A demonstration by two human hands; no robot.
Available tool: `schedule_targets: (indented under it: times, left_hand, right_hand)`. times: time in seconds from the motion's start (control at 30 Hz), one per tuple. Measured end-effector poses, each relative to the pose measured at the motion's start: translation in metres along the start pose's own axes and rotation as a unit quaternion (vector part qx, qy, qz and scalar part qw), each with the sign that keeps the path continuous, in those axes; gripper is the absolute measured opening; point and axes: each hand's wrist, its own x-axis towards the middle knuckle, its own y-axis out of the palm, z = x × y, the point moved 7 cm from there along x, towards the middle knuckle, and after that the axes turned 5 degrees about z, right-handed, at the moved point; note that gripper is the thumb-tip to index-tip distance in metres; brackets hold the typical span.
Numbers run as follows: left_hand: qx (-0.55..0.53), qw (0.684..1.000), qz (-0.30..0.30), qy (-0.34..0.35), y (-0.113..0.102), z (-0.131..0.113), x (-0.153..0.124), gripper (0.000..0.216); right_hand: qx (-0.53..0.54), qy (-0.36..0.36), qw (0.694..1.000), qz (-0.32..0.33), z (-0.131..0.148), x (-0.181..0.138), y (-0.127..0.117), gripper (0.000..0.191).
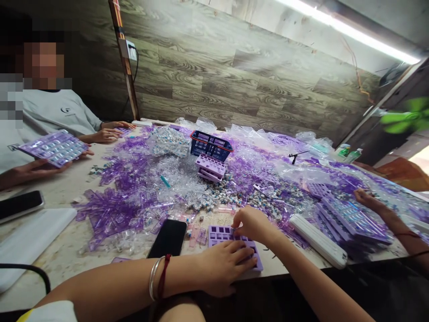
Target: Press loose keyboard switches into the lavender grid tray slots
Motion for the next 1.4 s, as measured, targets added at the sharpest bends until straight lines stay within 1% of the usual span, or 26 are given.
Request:
schedule_targets:
  times: [0.13,0.2,0.37,0.5,0.63,0.73,0.8,0.87,0.93,1.0,1.07,1.13,1.2,1.23,1.3,1.33,1.4]
  left_hand:
    - [0.013,1.0,-0.006,0.004,0.002,0.001,0.001,0.082]
    - [0.011,1.0,-0.003,0.01,0.004,0.001,0.002,0.08]
    - [-0.003,1.0,0.016,0.014,0.002,0.001,0.002,0.074]
    - [-0.018,1.0,0.019,0.012,-0.001,0.0,0.001,0.075]
    - [-0.016,1.0,0.008,0.011,-0.001,0.001,0.0,0.078]
    - [-0.006,1.0,0.001,0.014,0.001,0.002,0.001,0.08]
    - [-0.002,1.0,-0.005,0.016,0.002,0.003,0.001,0.082]
    - [0.0,1.0,-0.011,0.021,0.001,0.003,0.001,0.082]
    - [0.0,1.0,-0.014,0.024,0.0,0.003,0.001,0.08]
    - [0.004,1.0,-0.011,0.025,-0.001,0.002,0.001,0.079]
    - [0.009,1.0,-0.009,0.027,-0.003,0.001,0.001,0.078]
    - [0.011,0.999,-0.013,0.034,-0.004,0.001,0.001,0.075]
    - [0.01,0.999,-0.019,0.039,-0.004,0.0,0.001,0.073]
    - [0.01,0.999,-0.021,0.039,-0.004,0.001,0.001,0.073]
    - [0.013,0.999,-0.021,0.033,-0.003,0.001,0.0,0.075]
    - [0.014,0.999,-0.02,0.03,-0.003,0.001,0.0,0.076]
    - [0.013,0.999,-0.015,0.027,-0.003,0.001,-0.001,0.077]
  right_hand:
    - [-0.034,0.011,0.999,-0.004,0.003,-0.003,-0.001,0.02]
    - [-0.05,0.017,0.999,-0.001,0.009,-0.004,-0.003,0.019]
    - [-0.085,0.048,0.994,0.054,0.021,-0.003,-0.008,0.02]
    - [-0.072,0.061,0.993,0.077,0.021,0.003,-0.012,0.019]
    - [-0.056,0.063,0.99,0.114,0.015,0.014,-0.01,0.023]
    - [-0.043,0.05,0.986,0.152,0.011,0.024,-0.007,0.028]
    - [-0.016,0.031,0.985,0.166,0.009,0.027,-0.004,0.027]
    - [0.029,0.014,0.988,0.151,0.005,0.026,-0.002,0.024]
    - [0.067,0.006,0.991,0.119,-0.002,0.021,0.0,0.02]
    - [0.109,-0.01,0.989,0.102,-0.01,0.014,0.006,0.018]
    - [0.196,-0.046,0.974,0.099,-0.016,0.008,0.013,0.018]
    - [0.281,-0.058,0.955,0.074,-0.028,0.005,0.016,0.02]
    - [0.315,-0.031,0.949,0.01,-0.046,0.005,0.013,0.024]
    - [0.306,-0.004,0.951,-0.033,-0.056,0.006,0.011,0.025]
    - [0.253,0.061,0.959,-0.111,-0.072,0.006,0.006,0.025]
    - [0.223,0.09,0.961,-0.137,-0.078,0.007,0.005,0.024]
    - [0.179,0.127,0.962,-0.162,-0.083,0.011,0.006,0.025]
